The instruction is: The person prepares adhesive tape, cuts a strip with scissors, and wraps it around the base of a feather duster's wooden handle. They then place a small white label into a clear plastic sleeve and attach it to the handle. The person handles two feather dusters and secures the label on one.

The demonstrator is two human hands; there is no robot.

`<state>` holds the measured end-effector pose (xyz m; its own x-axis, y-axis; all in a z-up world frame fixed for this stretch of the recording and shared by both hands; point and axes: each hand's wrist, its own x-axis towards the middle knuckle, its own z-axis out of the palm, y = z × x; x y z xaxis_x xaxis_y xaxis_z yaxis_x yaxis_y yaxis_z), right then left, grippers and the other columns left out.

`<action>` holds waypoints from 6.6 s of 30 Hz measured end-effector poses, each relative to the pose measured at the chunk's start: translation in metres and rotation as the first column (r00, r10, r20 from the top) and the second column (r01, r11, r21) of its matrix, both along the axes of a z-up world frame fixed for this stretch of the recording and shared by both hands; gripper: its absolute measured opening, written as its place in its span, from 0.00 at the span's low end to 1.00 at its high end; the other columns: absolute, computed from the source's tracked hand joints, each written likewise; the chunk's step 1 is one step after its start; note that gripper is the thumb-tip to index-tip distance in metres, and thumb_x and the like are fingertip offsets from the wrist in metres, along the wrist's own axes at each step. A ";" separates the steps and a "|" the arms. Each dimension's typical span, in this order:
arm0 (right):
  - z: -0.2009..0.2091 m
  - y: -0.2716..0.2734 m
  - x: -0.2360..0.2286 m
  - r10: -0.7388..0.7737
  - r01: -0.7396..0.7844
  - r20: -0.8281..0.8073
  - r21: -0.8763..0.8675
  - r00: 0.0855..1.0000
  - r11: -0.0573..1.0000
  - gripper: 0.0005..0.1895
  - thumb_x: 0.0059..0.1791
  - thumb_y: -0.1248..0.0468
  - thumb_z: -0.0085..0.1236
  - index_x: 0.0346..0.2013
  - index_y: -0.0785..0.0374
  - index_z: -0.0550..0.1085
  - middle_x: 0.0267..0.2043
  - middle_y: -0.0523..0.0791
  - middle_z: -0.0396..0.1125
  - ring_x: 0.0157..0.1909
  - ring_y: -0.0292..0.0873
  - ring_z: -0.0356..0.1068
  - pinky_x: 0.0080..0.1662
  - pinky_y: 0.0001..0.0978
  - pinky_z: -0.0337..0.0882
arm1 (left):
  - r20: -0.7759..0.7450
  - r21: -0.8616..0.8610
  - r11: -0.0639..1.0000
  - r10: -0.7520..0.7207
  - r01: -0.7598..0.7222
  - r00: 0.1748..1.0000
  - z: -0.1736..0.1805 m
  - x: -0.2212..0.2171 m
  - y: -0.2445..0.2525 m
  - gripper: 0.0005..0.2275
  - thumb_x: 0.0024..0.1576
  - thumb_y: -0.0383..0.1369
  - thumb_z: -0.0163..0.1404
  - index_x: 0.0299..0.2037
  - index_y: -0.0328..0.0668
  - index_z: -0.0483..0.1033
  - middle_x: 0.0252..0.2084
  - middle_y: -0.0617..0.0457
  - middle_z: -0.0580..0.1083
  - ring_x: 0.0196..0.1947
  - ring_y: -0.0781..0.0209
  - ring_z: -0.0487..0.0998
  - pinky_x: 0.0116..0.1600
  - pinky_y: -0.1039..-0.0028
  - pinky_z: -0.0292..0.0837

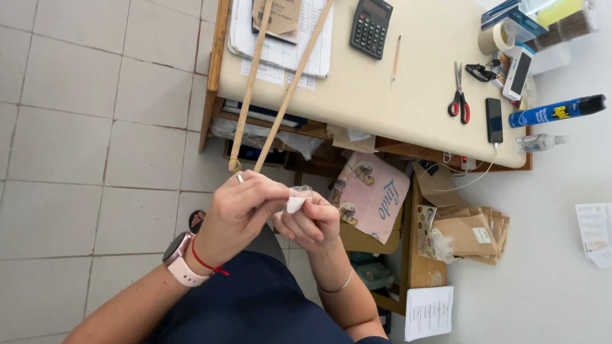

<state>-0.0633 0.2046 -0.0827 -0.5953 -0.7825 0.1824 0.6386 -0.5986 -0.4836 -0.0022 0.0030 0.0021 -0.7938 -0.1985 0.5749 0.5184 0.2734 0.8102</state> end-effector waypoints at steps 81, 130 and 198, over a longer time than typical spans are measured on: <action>-0.016 -0.006 0.010 -0.296 0.739 -0.691 0.523 0.660 0.425 0.04 0.51 0.69 0.71 0.37 0.69 0.86 0.36 0.51 0.73 0.42 0.41 0.73 0.46 0.34 0.76 | 0.396 0.249 0.942 0.113 -0.225 0.911 -0.068 0.026 0.001 0.01 0.61 0.32 0.66 0.40 0.50 0.89 0.43 0.54 0.82 0.43 0.62 0.80 0.46 0.75 0.74; -0.119 -0.025 0.002 -0.181 0.296 -0.235 0.787 0.955 0.542 0.13 0.60 0.63 0.62 0.56 0.67 0.83 0.36 0.43 0.79 0.43 0.33 0.79 0.49 0.31 0.81 | 0.404 -0.853 0.486 0.382 0.191 0.831 -0.120 -0.025 -0.007 0.15 0.59 0.52 0.60 0.43 0.62 0.69 0.27 0.62 0.78 0.28 0.58 0.84 0.35 0.68 0.81; -0.114 -0.031 -0.114 -0.606 0.367 -0.071 0.848 0.792 0.381 0.25 0.50 0.67 0.73 0.62 0.66 0.80 0.44 0.46 0.82 0.39 0.35 0.79 0.44 0.24 0.76 | 0.893 0.033 0.994 -0.078 0.109 0.444 -0.146 0.064 -0.010 0.10 0.64 0.45 0.57 0.38 0.53 0.84 0.34 0.56 0.85 0.35 0.56 0.86 0.41 0.65 0.78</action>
